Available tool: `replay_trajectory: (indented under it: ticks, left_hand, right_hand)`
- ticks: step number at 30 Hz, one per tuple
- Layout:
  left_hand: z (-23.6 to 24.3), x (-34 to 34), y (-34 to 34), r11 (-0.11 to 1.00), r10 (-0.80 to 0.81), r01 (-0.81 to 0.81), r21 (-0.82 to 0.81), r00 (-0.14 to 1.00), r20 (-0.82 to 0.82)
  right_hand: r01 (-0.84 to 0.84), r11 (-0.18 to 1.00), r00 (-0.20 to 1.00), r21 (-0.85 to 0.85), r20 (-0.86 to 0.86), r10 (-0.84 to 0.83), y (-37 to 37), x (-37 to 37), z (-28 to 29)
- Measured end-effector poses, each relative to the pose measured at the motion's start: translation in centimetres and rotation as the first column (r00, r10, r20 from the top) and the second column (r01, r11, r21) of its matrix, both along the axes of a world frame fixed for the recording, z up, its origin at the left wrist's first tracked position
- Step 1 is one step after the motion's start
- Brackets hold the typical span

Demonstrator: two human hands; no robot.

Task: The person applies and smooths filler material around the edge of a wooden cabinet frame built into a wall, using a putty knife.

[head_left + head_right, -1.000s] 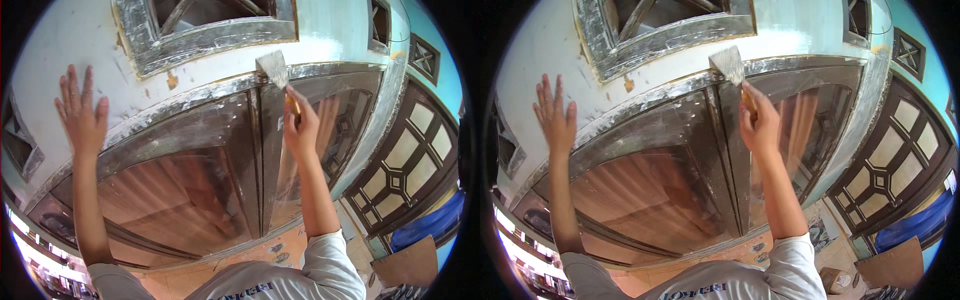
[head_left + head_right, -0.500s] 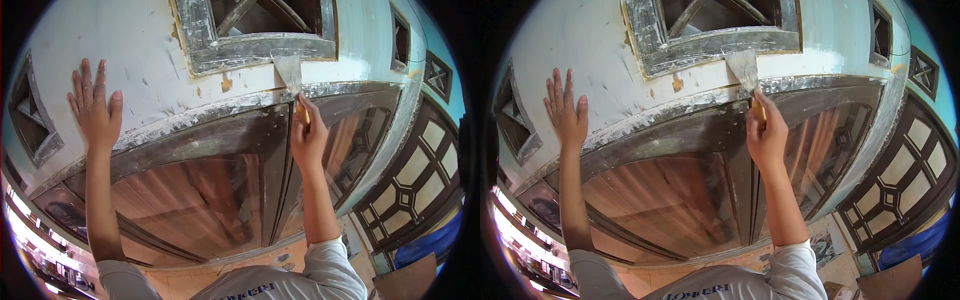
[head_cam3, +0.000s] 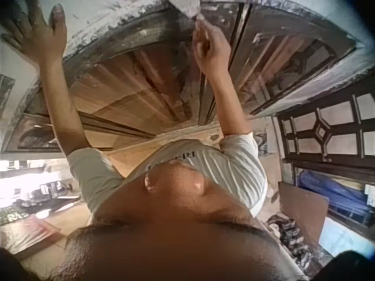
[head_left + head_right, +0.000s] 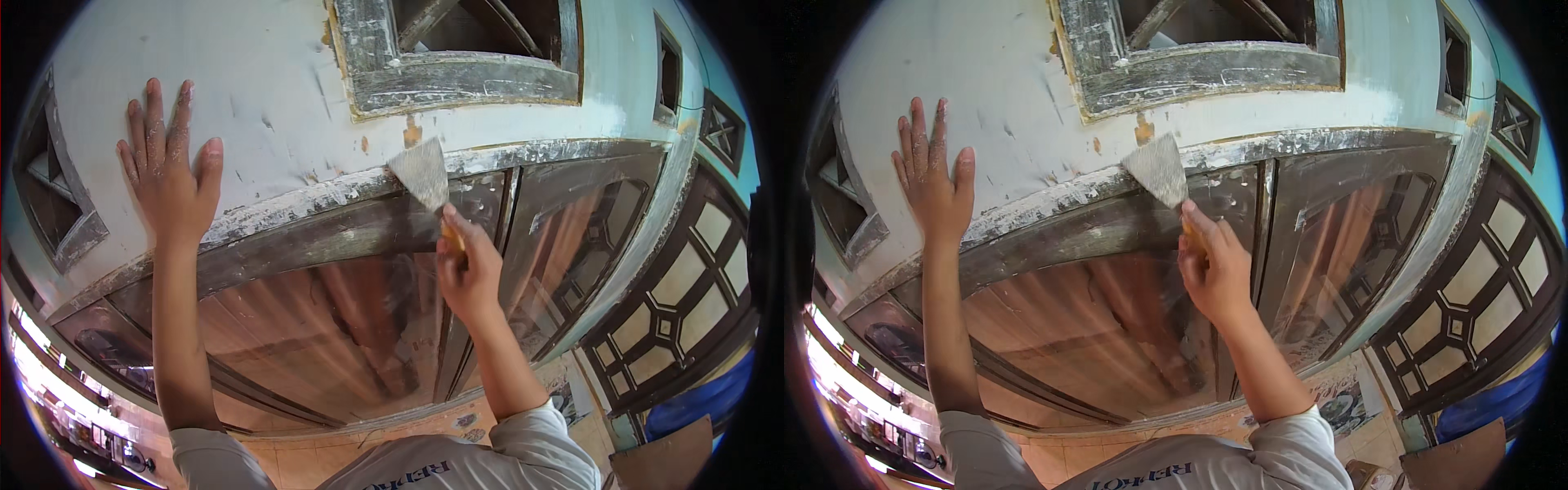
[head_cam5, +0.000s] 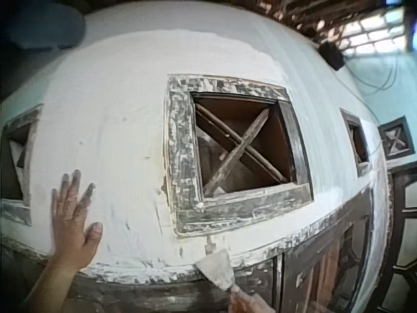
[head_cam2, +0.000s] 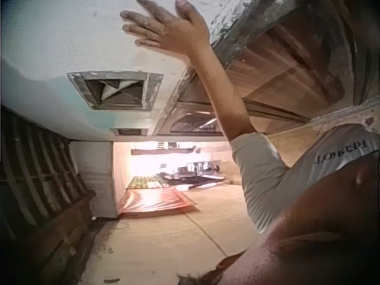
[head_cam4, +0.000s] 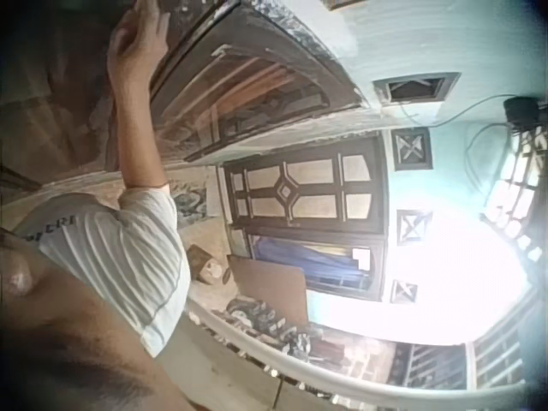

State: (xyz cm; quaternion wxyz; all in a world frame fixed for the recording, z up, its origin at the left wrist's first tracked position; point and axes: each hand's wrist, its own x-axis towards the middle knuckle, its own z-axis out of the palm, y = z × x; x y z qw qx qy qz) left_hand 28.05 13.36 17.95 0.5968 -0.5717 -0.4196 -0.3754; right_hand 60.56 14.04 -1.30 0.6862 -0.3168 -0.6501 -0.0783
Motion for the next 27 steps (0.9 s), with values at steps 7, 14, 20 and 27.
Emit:
replay_trajectory:
  ticks: [7, 14, 20, 27]
  left_hand:
    - [-0.3, 0.4, 0.3, 1.000, -0.020, 0.020, -0.009, 1.000, 0.005]
    - [-0.3, 0.3, 0.3, 1.000, -0.003, 0.002, -0.027, 1.000, -0.007]
    - [0.1, -0.7, -0.2, 0.998, -0.066, 0.066, -0.005, 0.996, -0.066]
    - [0.3, -2.6, -1.5, 0.991, 0.054, -0.072, -0.112, 0.987, -0.154]
  right_hand:
    - [-0.002, 0.999, 1.000, -0.045, -0.027, 0.001, -0.8, -1.1, 4.3]
    - [-0.010, 0.996, 1.000, -0.087, -0.023, 0.008, -1.1, -2.1, 2.3]
    - [0.049, 0.991, 0.999, -0.121, 0.009, -0.048, -1.8, -3.1, 5.3]
    - [0.081, 0.994, 0.994, -0.071, -0.063, -0.086, -1.6, -3.7, 5.0]
